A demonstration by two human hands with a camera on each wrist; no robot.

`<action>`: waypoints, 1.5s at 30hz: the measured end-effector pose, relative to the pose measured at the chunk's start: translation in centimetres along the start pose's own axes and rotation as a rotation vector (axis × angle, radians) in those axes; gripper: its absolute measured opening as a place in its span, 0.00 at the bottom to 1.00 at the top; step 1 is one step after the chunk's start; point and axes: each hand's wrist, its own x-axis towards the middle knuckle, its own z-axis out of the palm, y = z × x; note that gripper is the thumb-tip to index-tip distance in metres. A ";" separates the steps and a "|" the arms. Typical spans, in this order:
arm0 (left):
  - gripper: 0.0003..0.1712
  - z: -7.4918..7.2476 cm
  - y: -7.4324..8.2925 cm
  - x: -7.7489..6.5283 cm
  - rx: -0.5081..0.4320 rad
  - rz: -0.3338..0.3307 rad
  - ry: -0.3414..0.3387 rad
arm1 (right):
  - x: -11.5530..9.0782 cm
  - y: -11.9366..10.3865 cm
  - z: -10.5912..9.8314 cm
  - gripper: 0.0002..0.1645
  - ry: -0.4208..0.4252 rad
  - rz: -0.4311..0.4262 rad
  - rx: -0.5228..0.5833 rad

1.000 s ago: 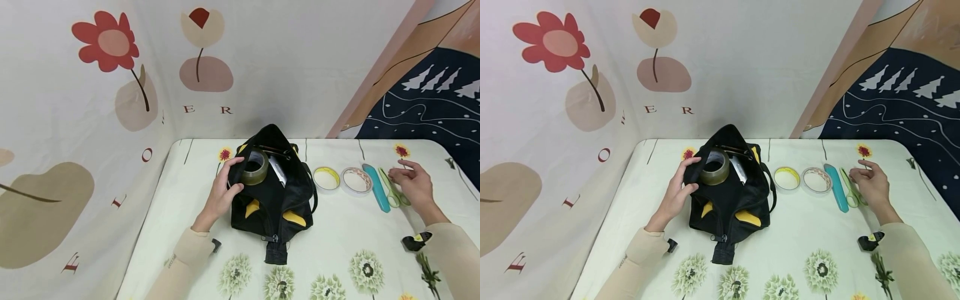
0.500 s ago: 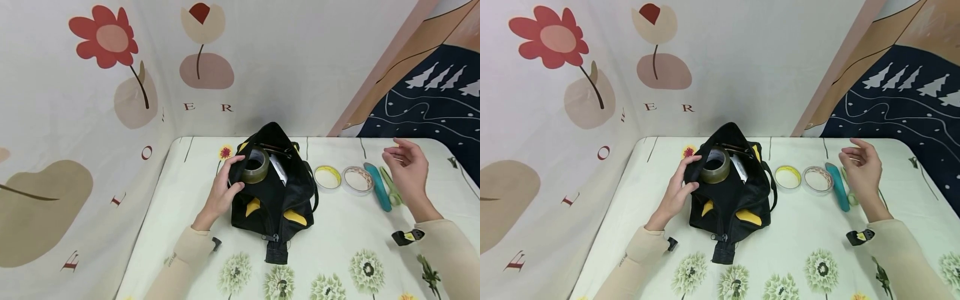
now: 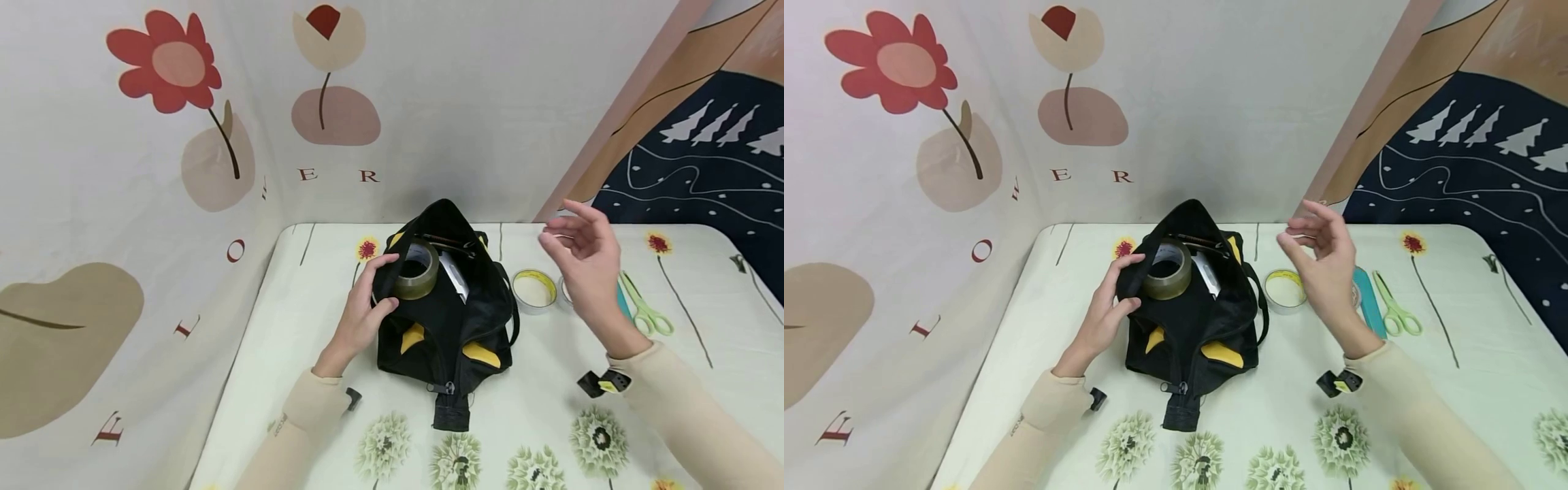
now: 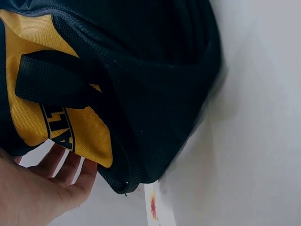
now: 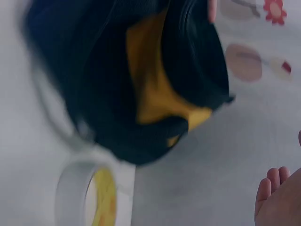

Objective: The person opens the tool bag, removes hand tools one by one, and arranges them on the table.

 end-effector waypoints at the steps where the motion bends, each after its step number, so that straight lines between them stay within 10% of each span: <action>1: 0.42 0.0 0.0 0.0 0.001 0.002 0.001 | 0.0 -0.1 0.6 0.32 -0.013 -0.004 0.015; 21: 0.41 0.0 -0.2 0.2 0.006 -0.001 0.001 | -0.9 0.0 9.1 0.34 -0.137 0.016 0.139; 45: 0.41 -0.2 0.2 0.1 0.025 -0.013 -0.012 | -2.5 4.6 12.4 0.41 -0.466 0.060 -0.321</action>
